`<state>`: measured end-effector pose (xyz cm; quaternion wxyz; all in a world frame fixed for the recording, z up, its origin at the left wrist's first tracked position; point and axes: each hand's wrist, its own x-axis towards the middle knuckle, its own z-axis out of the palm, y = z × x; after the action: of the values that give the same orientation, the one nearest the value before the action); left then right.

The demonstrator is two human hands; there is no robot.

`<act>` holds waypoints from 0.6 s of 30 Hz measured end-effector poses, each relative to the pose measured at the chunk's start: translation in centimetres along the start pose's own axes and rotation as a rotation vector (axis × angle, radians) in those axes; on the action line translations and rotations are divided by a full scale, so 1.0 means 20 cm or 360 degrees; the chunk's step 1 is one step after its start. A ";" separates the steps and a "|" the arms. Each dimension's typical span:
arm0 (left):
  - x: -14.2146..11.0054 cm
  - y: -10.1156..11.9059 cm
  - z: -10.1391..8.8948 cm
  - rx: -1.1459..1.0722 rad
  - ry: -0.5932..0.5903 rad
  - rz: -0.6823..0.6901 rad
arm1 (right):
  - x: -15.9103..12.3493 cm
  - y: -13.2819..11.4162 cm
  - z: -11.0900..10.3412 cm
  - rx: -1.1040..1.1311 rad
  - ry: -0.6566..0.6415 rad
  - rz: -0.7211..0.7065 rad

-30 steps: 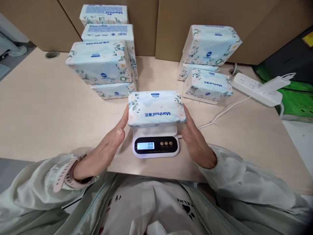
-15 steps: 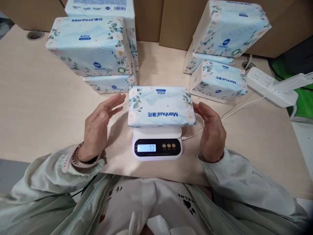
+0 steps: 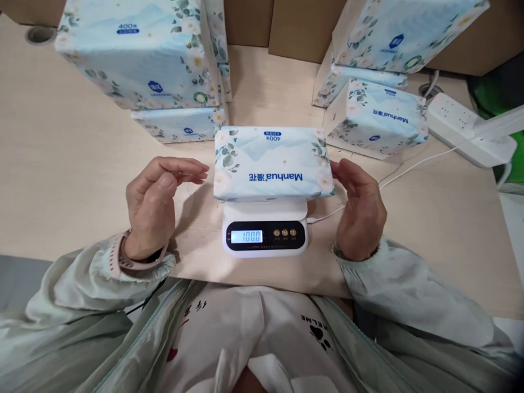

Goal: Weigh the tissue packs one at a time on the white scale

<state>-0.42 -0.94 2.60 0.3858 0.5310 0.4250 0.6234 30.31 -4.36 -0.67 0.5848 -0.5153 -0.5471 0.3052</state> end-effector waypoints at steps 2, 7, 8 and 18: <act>0.01 -0.01 0.00 -0.0005 0.0013 0.0044 | 0.01 0.01 0.00 0.0028 0.0027 0.0000; 0.04 -0.04 -0.02 -0.0075 0.0018 0.0034 | 0.03 0.03 0.00 -0.0020 0.0059 0.0065; 0.04 -0.04 -0.02 -0.0081 0.0034 0.0021 | 0.04 0.03 0.00 -0.0044 0.0059 0.0070; -0.08 0.20 0.06 0.0000 -0.0602 -0.0391 | -0.03 -0.13 0.03 -0.0119 -0.0384 0.0053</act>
<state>0.94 -3.64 5.87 0.5316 0.5826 0.4066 0.4611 29.14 -5.44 1.50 0.4898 -0.5054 -0.6158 0.3542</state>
